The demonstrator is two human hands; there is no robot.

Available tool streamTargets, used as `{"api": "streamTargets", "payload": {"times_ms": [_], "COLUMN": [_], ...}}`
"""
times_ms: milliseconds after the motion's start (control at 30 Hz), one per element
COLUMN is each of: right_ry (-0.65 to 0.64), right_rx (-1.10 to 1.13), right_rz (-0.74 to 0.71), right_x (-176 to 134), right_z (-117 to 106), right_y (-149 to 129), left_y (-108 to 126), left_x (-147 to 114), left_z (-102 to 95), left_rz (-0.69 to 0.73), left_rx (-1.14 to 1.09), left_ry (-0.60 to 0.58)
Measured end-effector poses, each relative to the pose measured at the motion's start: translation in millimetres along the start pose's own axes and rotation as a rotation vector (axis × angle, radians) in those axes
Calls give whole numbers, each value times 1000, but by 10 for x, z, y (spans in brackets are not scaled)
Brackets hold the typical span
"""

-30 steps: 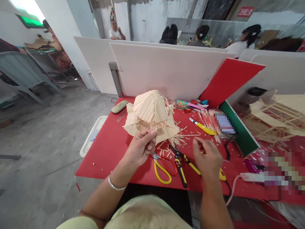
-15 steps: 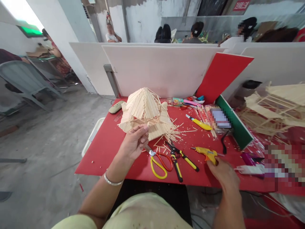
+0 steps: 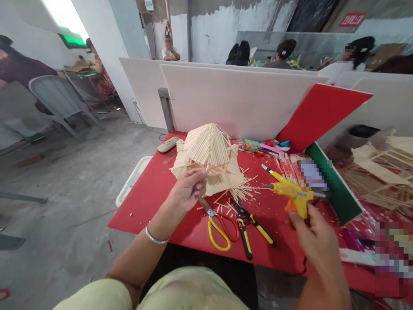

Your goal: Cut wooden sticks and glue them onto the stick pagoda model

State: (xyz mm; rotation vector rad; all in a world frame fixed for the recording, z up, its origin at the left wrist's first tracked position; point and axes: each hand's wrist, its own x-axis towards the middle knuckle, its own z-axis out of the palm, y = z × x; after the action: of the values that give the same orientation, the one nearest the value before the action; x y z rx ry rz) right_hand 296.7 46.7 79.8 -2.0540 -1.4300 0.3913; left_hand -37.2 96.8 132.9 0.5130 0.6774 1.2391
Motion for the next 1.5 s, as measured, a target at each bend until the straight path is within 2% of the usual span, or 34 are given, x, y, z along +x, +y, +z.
{"api": "streamTargets", "payload": {"times_ms": [133,167,200,267,367,433,500,1033,1267,1500], "right_ry": [123,104,100,218,465,549,568,519,524,535], "right_rx": [17,23,11,-88,-294,-384,-437,-473,-471,-467], "right_rz": [-331,-441,-555,-710,-783,-812,-842,-895,-887,-885], "right_x": [-11,4,22,60,112,136,148,120,108,114], "right_z": [-158,-166,-161,-126,-50,-15,1,11,22,34], "right_y": [-971,-1156,-1312,-1540,-1717,-1766,-1791,-1821,-1812,-1804], "left_y": [-8,-7,-3,10,37,50,55,66,27,38], "left_x": [2,-2,-7,-17,-24,-21,-12,-30,-32,-48], "left_z": [-28,-27,-23,-6,19,23,17,31,-10,-5], "left_rz": [0,2,-1,-13,-21,-23,-28,-26,-37,-68], "left_rx": [-21,-29,-35,-37,-34,-39,-50,-72,-99,-93], "left_ry": [-21,-18,-13,1,14,20,26,21,-42,-51]}}
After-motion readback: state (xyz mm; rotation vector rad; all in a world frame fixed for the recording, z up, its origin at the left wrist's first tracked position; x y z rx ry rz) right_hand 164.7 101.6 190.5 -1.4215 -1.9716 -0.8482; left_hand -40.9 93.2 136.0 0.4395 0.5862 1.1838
